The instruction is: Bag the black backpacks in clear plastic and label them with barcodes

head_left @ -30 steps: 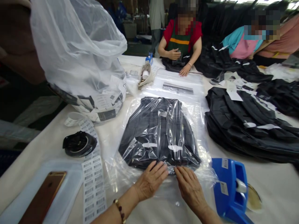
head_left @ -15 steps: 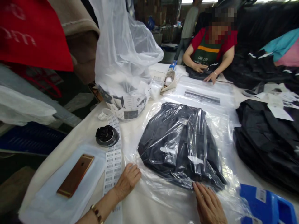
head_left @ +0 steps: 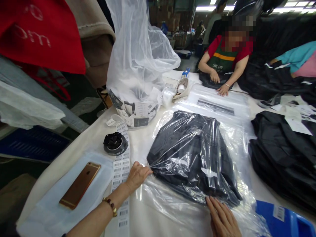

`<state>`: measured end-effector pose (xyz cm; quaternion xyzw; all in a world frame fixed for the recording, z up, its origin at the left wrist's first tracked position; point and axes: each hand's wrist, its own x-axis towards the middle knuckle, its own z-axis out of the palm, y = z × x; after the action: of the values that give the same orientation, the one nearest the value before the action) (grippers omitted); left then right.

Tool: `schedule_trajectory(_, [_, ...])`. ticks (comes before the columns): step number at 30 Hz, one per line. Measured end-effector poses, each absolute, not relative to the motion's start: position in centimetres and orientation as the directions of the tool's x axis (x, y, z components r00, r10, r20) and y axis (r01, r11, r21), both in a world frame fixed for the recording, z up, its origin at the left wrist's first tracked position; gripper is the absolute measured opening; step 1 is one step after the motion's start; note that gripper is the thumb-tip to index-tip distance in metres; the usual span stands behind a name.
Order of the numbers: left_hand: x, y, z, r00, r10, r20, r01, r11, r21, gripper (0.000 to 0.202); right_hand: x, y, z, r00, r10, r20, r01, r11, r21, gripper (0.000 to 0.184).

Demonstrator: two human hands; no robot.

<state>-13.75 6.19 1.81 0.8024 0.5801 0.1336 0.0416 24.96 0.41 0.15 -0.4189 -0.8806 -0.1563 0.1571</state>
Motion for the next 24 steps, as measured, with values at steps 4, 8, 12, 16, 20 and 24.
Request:
schedule_trajectory(4, [-14.0,5.8,3.3,0.390,0.906,0.163,0.874,-0.420,0.244,0.043,24.7,0.1,0.4,-0.572,0.719,0.395,0.811,0.568,0.139,0.059])
schedule_trajectory(8, [-14.0,5.0,4.0,0.574,0.804,0.158,0.765,-0.595,0.248,0.039,24.4,0.1,0.4,-0.553,0.725,0.411,0.822,0.556,0.124,0.058])
schedule_trajectory(12, [-13.8,5.2,3.4,0.476,0.877,0.068,0.804,-0.465,0.371,0.037,24.2,0.1,0.7,-0.534,0.738,0.413,0.832,0.545,0.102,0.058])
schedule_trajectory(16, [-13.4,6.1,3.7,0.328,0.939,-0.104,0.867,-0.255,0.429,0.031,24.0,-0.1,0.7,-0.501,0.760,0.413,0.850,0.522,0.071,0.058])
schedule_trajectory(20, [-12.8,6.7,4.3,0.242,0.956,-0.167,0.905,-0.160,0.394,0.028,23.8,-0.2,0.6,-0.471,0.800,0.372,0.865,0.501,0.019,0.060])
schedule_trajectory(24, [-12.7,7.1,4.5,0.231,0.953,-0.196,0.916,-0.145,0.375,0.029,22.8,-0.2,2.3,-0.384,0.857,0.345,0.876,0.456,-0.158,0.057])
